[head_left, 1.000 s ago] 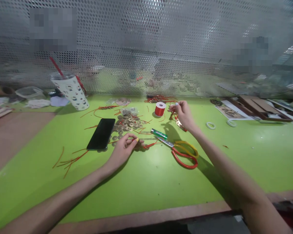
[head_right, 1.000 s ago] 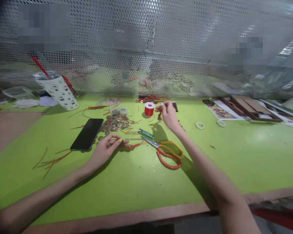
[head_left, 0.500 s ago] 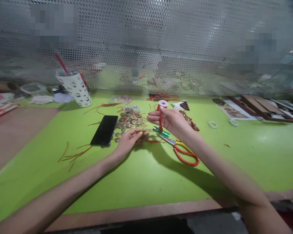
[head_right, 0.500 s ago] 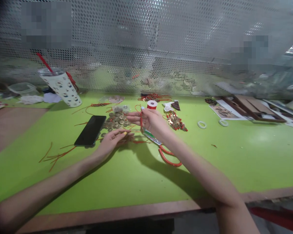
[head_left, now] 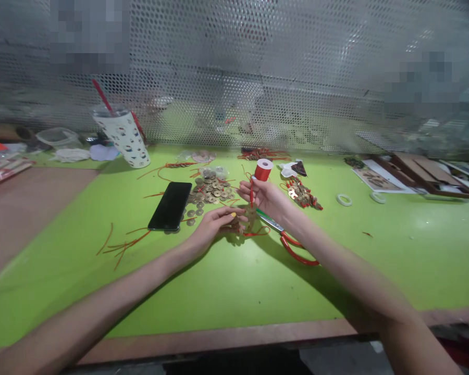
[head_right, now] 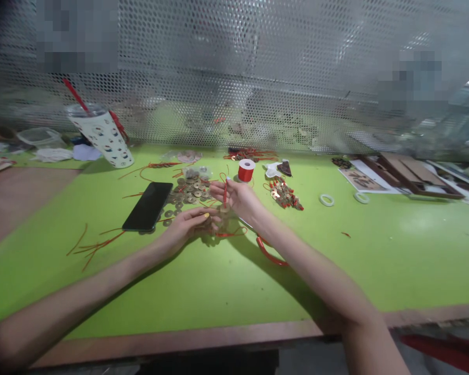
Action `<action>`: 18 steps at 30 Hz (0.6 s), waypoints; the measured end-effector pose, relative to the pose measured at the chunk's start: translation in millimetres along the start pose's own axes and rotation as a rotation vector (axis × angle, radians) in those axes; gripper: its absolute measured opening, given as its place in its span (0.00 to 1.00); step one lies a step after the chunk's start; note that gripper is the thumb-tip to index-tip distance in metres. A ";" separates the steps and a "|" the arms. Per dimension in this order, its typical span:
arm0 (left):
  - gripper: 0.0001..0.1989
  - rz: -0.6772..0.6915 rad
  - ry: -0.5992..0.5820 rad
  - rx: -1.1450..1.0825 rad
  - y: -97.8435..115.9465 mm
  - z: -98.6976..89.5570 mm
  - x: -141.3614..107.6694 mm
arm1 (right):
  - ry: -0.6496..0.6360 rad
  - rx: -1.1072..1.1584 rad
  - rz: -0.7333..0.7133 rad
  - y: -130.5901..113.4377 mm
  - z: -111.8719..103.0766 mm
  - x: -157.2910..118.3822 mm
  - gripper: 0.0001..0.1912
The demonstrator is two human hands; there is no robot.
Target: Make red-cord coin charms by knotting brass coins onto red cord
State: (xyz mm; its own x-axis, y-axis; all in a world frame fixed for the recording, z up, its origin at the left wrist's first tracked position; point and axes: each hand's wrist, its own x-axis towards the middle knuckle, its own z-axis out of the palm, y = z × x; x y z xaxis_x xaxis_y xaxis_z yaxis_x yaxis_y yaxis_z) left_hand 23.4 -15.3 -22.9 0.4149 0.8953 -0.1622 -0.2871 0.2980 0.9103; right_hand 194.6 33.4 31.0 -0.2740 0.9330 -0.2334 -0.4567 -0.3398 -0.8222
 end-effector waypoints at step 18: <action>0.17 0.142 0.250 0.217 -4.0 -3.3 -0.8 | -0.105 0.037 -0.134 -22.4 28.7 -26.1 0.08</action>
State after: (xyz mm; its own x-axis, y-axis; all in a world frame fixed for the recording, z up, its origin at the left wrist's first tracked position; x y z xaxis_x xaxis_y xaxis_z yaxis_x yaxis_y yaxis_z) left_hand 21.3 -16.1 -27.7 0.1528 0.9839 -0.0924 -0.1256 0.1121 0.9857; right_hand 187.7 13.3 70.4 -0.2950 0.9532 -0.0660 -0.5256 -0.2196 -0.8219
